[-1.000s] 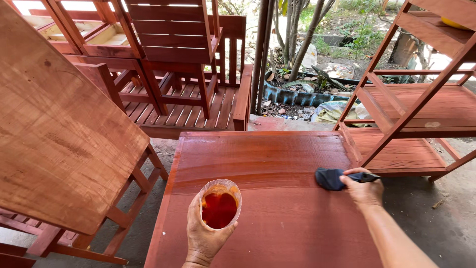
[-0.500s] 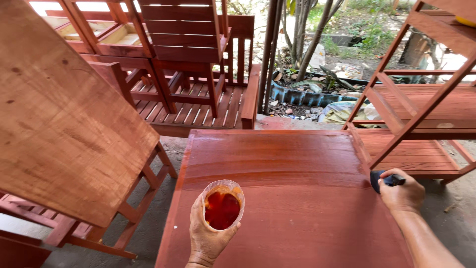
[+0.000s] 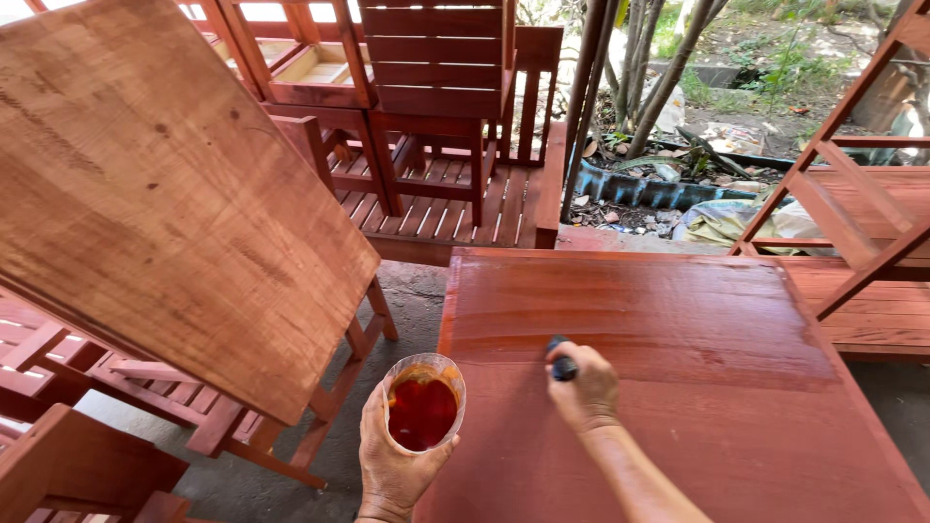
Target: The person holds a cup of red wood stain in one hand and a cloth applicator in the other, dipping the cloth into the stain and wiping it across the tabletop of a wooden table, working the stain over the surface and edges. The table stands among other red-stained wooden furniture in a covered workshop area.
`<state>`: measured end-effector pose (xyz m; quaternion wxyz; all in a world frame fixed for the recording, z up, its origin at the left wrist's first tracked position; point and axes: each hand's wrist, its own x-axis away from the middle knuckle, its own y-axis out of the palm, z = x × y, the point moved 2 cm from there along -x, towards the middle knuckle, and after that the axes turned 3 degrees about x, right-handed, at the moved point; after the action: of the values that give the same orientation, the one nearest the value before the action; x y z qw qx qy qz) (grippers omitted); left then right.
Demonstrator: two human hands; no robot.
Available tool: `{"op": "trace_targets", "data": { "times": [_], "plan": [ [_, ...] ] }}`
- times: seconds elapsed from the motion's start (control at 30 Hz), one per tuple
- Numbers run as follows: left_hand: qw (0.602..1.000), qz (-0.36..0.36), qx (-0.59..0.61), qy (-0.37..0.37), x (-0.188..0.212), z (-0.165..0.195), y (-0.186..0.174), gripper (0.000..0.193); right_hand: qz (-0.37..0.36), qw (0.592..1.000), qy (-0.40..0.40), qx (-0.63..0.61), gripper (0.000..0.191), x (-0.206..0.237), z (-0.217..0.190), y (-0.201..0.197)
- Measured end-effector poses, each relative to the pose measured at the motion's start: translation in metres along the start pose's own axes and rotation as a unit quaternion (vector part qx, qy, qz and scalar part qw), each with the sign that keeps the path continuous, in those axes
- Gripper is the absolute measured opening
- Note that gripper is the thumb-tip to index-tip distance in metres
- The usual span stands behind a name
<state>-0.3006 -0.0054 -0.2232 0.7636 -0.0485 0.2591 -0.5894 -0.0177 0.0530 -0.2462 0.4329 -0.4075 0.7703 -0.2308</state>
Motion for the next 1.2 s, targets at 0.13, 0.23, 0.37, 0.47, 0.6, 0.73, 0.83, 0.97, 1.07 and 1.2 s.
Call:
{"op": "trace_targets", "data": {
  "times": [0.13,0.23,0.37,0.47,0.6,0.73,0.83,0.97,1.07,1.2],
  "plan": [
    [0.999,0.030,-0.014,0.035,-0.009,-0.021,-0.032,0.121,-0.045,0.998,-0.020,-0.043,0.014,0.015,-0.078,0.041],
    [0.999,0.029,-0.018,-0.007,-0.012,-0.032,-0.052,0.121,-0.073,0.994,-0.024,-0.078,0.014,0.025,-0.122,0.059],
    [0.999,0.034,-0.022,0.002,-0.015,-0.035,-0.068,0.121,-0.105,0.986,-0.033,-0.122,0.015,0.035,-0.160,0.077],
    [0.999,0.036,0.002,-0.003,-0.015,-0.034,-0.069,0.119,-0.117,0.969,0.045,-0.213,0.015,0.038,-0.161,0.088],
    [0.999,0.026,-0.020,0.001,-0.014,-0.028,-0.058,0.120,-0.082,0.951,0.117,-0.276,0.015,0.033,-0.116,0.087],
    [0.998,0.032,-0.013,0.055,-0.008,-0.011,-0.030,0.121,-0.076,0.954,0.157,-0.245,0.016,0.015,-0.041,0.063],
    [0.999,0.013,0.016,0.037,0.002,0.006,-0.003,0.119,-0.063,0.966,0.178,-0.176,0.016,0.001,0.026,0.021],
    [0.998,-0.010,0.034,0.043,0.015,0.034,0.038,0.118,-0.071,0.951,0.253,-0.163,0.014,-0.009,0.109,-0.045],
    [0.997,-0.035,0.061,0.022,0.026,0.056,0.069,0.116,-0.044,0.947,0.267,-0.172,0.014,-0.015,0.158,-0.085],
    [0.995,-0.043,0.081,0.024,0.037,0.081,0.101,0.111,-0.023,0.952,0.277,-0.127,0.014,-0.023,0.210,-0.132]
  ]
}}
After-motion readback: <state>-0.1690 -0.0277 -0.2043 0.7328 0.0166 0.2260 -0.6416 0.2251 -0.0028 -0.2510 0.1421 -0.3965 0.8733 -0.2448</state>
